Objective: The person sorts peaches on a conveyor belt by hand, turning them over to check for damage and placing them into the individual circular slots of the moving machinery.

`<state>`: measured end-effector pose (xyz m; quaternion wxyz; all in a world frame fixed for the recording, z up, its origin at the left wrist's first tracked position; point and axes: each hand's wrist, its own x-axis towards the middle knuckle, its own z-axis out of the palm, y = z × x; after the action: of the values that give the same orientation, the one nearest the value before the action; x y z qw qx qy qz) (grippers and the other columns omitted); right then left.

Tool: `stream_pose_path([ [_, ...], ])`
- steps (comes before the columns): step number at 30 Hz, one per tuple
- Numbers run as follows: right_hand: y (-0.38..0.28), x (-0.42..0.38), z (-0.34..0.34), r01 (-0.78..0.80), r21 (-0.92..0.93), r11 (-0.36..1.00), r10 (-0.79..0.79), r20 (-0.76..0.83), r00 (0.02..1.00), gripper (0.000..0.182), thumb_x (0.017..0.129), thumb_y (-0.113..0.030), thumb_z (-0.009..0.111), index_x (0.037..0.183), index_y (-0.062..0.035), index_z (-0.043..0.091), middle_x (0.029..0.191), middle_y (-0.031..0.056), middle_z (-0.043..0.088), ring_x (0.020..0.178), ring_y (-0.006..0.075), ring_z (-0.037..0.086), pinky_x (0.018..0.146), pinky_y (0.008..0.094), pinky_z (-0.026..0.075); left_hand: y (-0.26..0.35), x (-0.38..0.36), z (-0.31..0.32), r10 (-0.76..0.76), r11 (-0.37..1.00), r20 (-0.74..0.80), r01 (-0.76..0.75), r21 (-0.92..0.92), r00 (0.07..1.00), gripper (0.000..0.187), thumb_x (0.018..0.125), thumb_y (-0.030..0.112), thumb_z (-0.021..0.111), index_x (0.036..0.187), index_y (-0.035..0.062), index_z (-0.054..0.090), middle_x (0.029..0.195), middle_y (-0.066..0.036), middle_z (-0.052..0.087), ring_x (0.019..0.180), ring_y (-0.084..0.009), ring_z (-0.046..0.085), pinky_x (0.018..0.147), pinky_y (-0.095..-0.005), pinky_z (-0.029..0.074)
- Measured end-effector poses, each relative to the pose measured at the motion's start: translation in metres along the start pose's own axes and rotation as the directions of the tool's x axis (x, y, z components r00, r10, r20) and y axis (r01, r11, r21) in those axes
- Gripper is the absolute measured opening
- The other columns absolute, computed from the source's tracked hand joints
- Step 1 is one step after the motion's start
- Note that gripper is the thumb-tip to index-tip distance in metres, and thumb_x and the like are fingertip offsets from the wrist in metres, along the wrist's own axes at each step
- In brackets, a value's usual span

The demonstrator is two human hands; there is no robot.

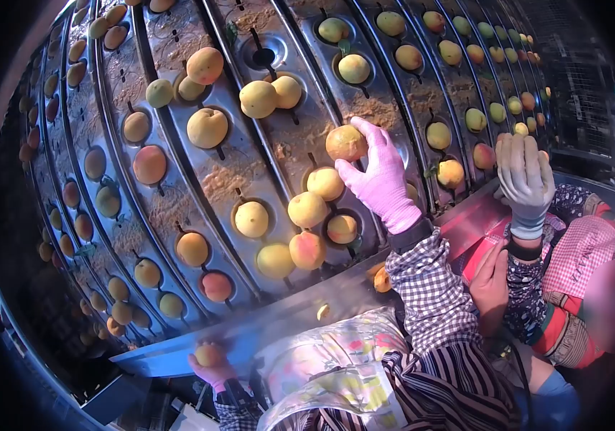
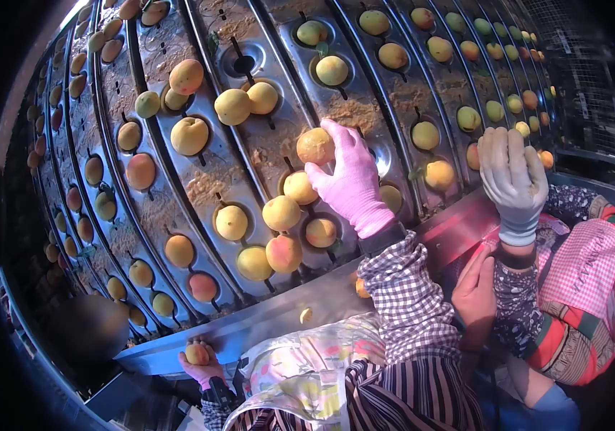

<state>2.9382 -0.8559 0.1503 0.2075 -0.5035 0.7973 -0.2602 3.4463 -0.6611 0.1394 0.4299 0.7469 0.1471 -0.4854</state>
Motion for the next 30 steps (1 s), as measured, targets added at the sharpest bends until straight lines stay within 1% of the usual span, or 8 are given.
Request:
stream_pose_path([
  [4,0.043,-0.018,-0.028,-0.182,-0.012,0.983,0.181,-0.049,0.982,0.068,0.077,-0.013,0.079,0.138,-0.0079,0.051,0.127,0.0180,0.060,0.117,0.0359,0.061,0.101,0.0425,0.050,0.001,-0.002,0.008,-0.018,0.999,-0.056,0.017,-0.031,0.998,0.052,0.097,0.054,0.050,0.120,0.0096,0.063,0.104,-0.009,0.067,0.092,-0.0205,0.065,0.077,-0.0317,0.055],
  [8,0.061,-0.021,-0.036,-0.214,-0.396,0.893,0.217,-0.039,0.975,0.068,0.078,-0.020,0.081,0.138,-0.0080,0.052,0.133,0.0175,0.058,0.124,0.0352,0.055,0.108,0.0445,0.044,0.002,-0.001,0.007,-0.002,1.000,-0.069,0.000,-0.026,0.998,0.051,0.097,0.054,0.050,0.119,0.0092,0.063,0.107,-0.009,0.068,0.094,-0.0207,0.065,0.079,-0.0320,0.055],
  [11,0.056,-0.025,-0.034,-0.124,-0.509,0.852,0.135,-0.015,0.991,0.069,0.077,-0.025,0.081,0.138,-0.0089,0.053,0.137,0.0154,0.056,0.130,0.0336,0.050,0.111,0.0453,0.041,0.005,0.003,0.004,0.005,0.999,-0.096,-0.009,-0.038,0.995,0.052,0.097,0.054,0.050,0.119,0.0087,0.063,0.108,-0.010,0.068,0.095,-0.0209,0.065,0.080,-0.0318,0.055],
  [13,0.041,-0.020,-0.028,-0.161,-0.489,0.857,0.155,-0.053,0.986,0.071,0.075,-0.028,0.083,0.137,-0.0085,0.055,0.139,0.0144,0.055,0.131,0.0335,0.049,0.113,0.0459,0.039,0.010,0.013,-0.005,0.015,0.999,-0.088,-0.019,-0.050,0.996,0.053,0.097,0.054,0.051,0.119,0.0082,0.063,0.108,-0.010,0.068,0.096,-0.0213,0.065,0.080,-0.0317,0.055],
  [19,-0.043,0.034,0.036,0.109,-0.280,0.954,-0.128,-0.050,0.991,0.067,0.074,-0.027,0.084,0.134,-0.0103,0.058,0.132,0.0123,0.060,0.126,0.0339,0.052,0.107,0.0465,0.044,0.031,0.034,-0.027,0.001,0.999,-0.029,-0.003,-0.040,1.000,0.052,0.095,0.057,0.054,0.116,0.0109,0.065,0.104,-0.005,0.071,0.091,-0.0191,0.067,0.077,-0.0292,0.055],
  [23,-0.093,0.075,0.081,0.320,-0.431,0.843,-0.342,0.029,0.939,0.064,0.076,-0.027,0.081,0.135,-0.0160,0.057,0.133,0.0082,0.059,0.126,0.0287,0.054,0.108,0.0477,0.039,0.049,0.047,-0.040,0.006,0.999,-0.011,-0.007,-0.047,1.000,0.050,0.095,0.057,0.054,0.113,0.0116,0.066,0.103,-0.005,0.071,0.090,-0.0183,0.067,0.075,-0.0283,0.055],
  [27,-0.100,0.108,0.094,0.230,-0.478,0.847,-0.182,0.146,0.972,0.058,0.077,-0.026,0.080,0.130,-0.0153,0.060,0.127,0.0091,0.061,0.125,0.0292,0.054,0.107,0.0463,0.041,0.065,0.063,-0.052,0.007,0.998,-0.036,-0.009,-0.057,0.999,0.048,0.095,0.057,0.055,0.110,0.0122,0.066,0.096,-0.003,0.071,0.084,-0.0179,0.067,0.071,-0.0280,0.056],
  [30,-0.104,0.133,0.096,0.072,-0.322,0.944,-0.096,-0.059,0.994,0.056,0.080,-0.027,0.081,0.130,-0.0104,0.060,0.121,0.0154,0.065,0.115,0.0357,0.062,0.101,0.0435,0.049,0.073,0.072,-0.060,0.018,0.999,-0.074,-0.021,-0.050,0.997,0.047,0.094,0.057,0.056,0.107,0.0131,0.067,0.092,-0.002,0.071,0.081,-0.0181,0.068,0.070,-0.0283,0.056],
])
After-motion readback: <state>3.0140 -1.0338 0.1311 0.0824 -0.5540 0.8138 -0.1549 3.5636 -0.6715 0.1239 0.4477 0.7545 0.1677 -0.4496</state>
